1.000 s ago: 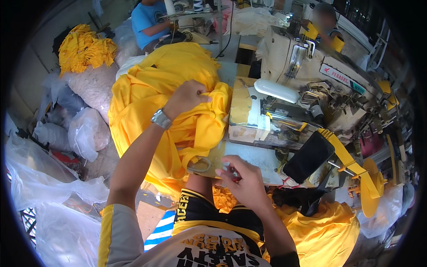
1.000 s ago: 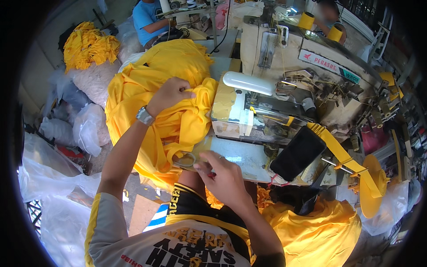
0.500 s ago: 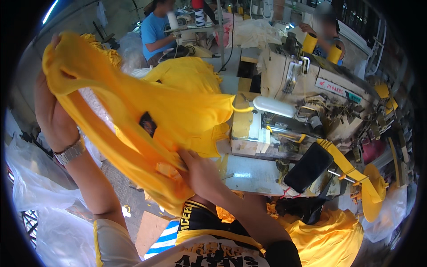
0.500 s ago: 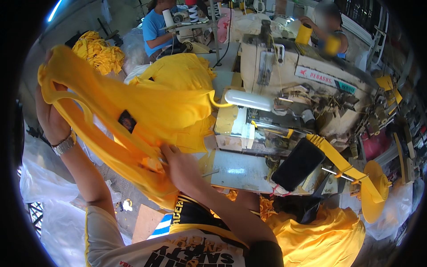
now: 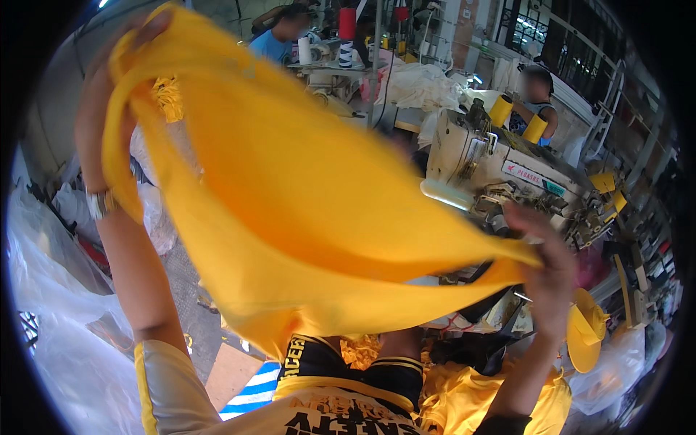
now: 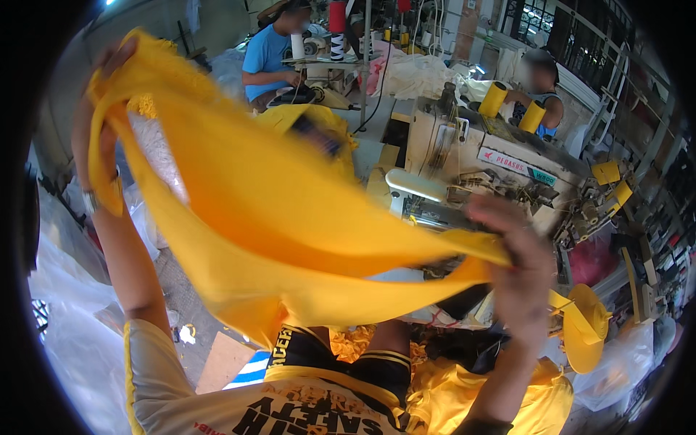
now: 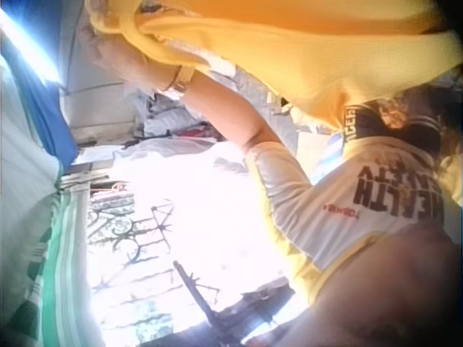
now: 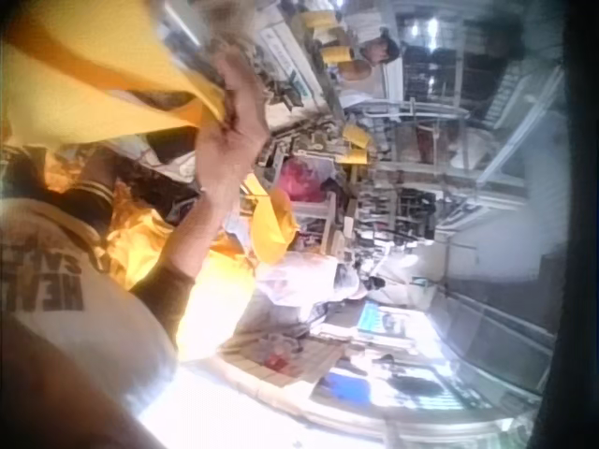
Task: The person handles and sorts yellow shirts at a workstation in a garment factory, using a thread clipper to trim loose threads from several shirts before setting them aside.
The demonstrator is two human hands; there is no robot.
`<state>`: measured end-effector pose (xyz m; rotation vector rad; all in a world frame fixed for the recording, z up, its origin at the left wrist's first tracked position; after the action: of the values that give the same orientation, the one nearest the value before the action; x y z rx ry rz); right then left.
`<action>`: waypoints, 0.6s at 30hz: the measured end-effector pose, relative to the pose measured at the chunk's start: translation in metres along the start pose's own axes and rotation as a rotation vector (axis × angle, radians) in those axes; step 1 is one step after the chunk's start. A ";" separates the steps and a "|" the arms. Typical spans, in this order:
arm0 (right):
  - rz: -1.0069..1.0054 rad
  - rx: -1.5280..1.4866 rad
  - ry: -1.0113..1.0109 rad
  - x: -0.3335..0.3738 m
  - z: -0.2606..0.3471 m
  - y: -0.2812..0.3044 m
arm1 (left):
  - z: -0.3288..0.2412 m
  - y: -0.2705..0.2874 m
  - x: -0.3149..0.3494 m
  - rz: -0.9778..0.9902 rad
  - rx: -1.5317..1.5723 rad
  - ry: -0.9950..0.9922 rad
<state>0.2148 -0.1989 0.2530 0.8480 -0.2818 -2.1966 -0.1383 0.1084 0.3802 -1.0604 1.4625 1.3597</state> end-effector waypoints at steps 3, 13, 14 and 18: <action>-0.027 -0.226 -0.017 0.027 -0.002 0.068 | -0.013 -0.054 -0.042 -0.138 0.909 0.062; -0.268 0.470 -0.250 0.169 0.022 0.174 | -0.098 -0.245 -0.207 -0.235 1.228 -0.258; -0.303 0.584 -0.348 0.199 0.033 0.186 | -0.122 -0.304 -0.205 -0.281 1.346 -0.157; -0.404 0.824 -0.539 0.299 0.077 0.205 | -0.290 -0.403 -0.158 -0.466 1.407 0.025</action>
<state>0.1331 -0.5602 0.2555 0.7340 -1.4612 -2.6829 0.2820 -0.1953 0.4337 -0.3795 1.5510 -0.1541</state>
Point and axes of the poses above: each hand's wrist, its own x-axis away from the middle knuckle, its own y-axis out of the back of the hand, z = x × y, the point moved 1 cm from there along -x, towards the middle knuckle, and after that the axes turned 15 degrees about -y, right-handed, at the moved point
